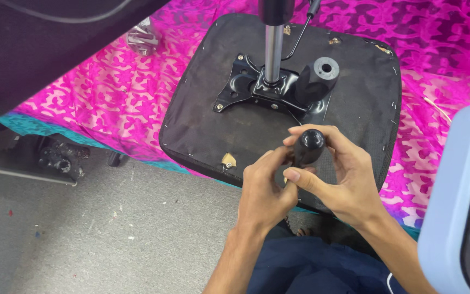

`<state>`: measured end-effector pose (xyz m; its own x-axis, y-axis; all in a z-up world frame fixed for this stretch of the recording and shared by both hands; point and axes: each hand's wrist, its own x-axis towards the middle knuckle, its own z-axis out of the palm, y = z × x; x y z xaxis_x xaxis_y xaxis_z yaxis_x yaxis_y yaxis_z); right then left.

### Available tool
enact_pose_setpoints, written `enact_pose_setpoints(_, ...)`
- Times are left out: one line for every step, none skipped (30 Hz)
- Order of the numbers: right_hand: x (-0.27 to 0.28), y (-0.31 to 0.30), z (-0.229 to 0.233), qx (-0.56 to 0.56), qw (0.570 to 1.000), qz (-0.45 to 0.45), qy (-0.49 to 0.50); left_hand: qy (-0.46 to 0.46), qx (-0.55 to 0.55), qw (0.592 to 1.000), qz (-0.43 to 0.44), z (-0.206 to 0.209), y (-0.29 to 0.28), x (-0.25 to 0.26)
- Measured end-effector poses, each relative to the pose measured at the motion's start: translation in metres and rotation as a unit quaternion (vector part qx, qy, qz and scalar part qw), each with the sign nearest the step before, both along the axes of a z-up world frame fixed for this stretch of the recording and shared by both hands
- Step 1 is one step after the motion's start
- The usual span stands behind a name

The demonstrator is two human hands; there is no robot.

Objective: The person holds and rotates a black cylindrical plastic part, likely a chair leg or gas-lift component, while the inverted chair base rests on a cushioned stool. The person repeatedly turns the part in both hands, inspecting its surface and ends, but does not attach it to the chair base during the clip.

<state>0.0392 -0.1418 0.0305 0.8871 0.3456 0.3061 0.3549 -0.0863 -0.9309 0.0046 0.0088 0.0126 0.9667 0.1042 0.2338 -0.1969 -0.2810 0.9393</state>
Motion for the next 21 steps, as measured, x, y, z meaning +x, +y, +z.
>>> enact_pose_setpoints(0.001,0.001,0.0,-0.001,1.0,0.003,-0.017,0.006,-0.012,1.0,-0.004,0.004,0.001,0.0)
enact_pose_setpoints(0.002,0.002,0.001,-0.003,0.999,0.006,-0.034,0.011,-0.024,1.0,-0.007,0.007,0.002,0.0)
enact_pose_setpoints(0.003,0.002,0.001,-0.005,0.999,0.008,-0.051,0.017,-0.036,0.999,-0.012,0.01,0.002,0.001)
enact_pose_setpoints(0.005,0.002,0.002,0.001,0.999,0.013,-0.047,0.006,-0.045,0.999,-0.013,0.013,0.003,0.001)
enact_pose_setpoints(0.007,0.002,0.003,0.007,0.999,0.019,-0.044,-0.005,-0.054,0.998,-0.014,0.016,0.005,0.001)
enact_pose_setpoints(0.008,0.002,0.004,0.013,0.999,0.024,-0.04,-0.016,-0.062,0.998,-0.015,0.018,0.007,0.001)
enact_pose_setpoints(0.009,0.003,0.004,0.011,0.998,0.032,-0.044,-0.021,-0.067,0.997,-0.006,0.019,0.01,0.002)
enact_pose_setpoints(0.01,0.004,0.005,0.009,0.998,0.04,-0.049,-0.027,-0.072,0.997,0.004,0.02,0.014,0.004)
enact_pose_setpoints(0.011,0.005,0.004,0.007,0.997,0.048,-0.053,-0.032,-0.077,0.996,0.013,0.02,0.019,0.005)
enact_pose_setpoints(0.011,0.007,0.003,-0.017,0.998,0.046,-0.038,-0.029,-0.074,0.996,0.033,0.02,0.025,0.005)
enact_pose_setpoints(0.012,0.01,0.001,-0.042,0.998,0.043,-0.023,-0.026,-0.07,0.996,0.052,0.02,0.03,0.006)
enact_pose_setpoints(0.012,0.012,-0.001,-0.066,0.997,0.041,-0.008,-0.023,-0.067,0.995,0.071,0.019,0.036,0.006)
enact_pose_setpoints(0.011,0.014,-0.003,-0.099,0.995,0.031,0.007,-0.006,-0.073,0.993,0.091,0.018,0.041,0.006)
enact_pose_setpoints(0.01,0.014,-0.005,-0.132,0.991,0.022,0.022,0.011,-0.08,0.991,0.111,0.016,0.047,0.006)
enact_pose_setpoints(0.009,0.015,-0.006,-0.165,0.986,0.014,0.036,0.027,-0.086,0.987,0.132,0.015,0.054,0.005)
enact_pose_setpoints(0.009,0.015,-0.007,-0.166,0.985,0.012,0.042,0.001,-0.084,0.987,0.135,0.013,0.06,0.005)
enact_pose_setpoints(0.009,0.014,-0.009,-0.167,0.985,0.01,0.047,-0.025,-0.081,0.987,0.136,0.012,0.066,0.007)
enact_pose_setpoints(0.009,0.014,-0.01,-0.167,0.984,0.007,0.052,-0.05,-0.078,0.986,0.138,0.01,0.069,0.007)
enact_pose_setpoints(0.009,0.014,-0.01,-0.16,0.985,0.009,0.056,-0.048,-0.065,0.986,0.142,0.008,0.072,0.008)
enact_pose_setpoints(0.01,0.015,-0.011,-0.153,0.986,0.011,0.059,-0.046,-0.053,0.987,0.147,0.007,0.075,0.008)
enact_pose_setpoints(0.011,0.015,-0.012,-0.147,0.987,0.015,0.062,-0.044,-0.041,0.987,0.152,0.005,0.077,0.008)
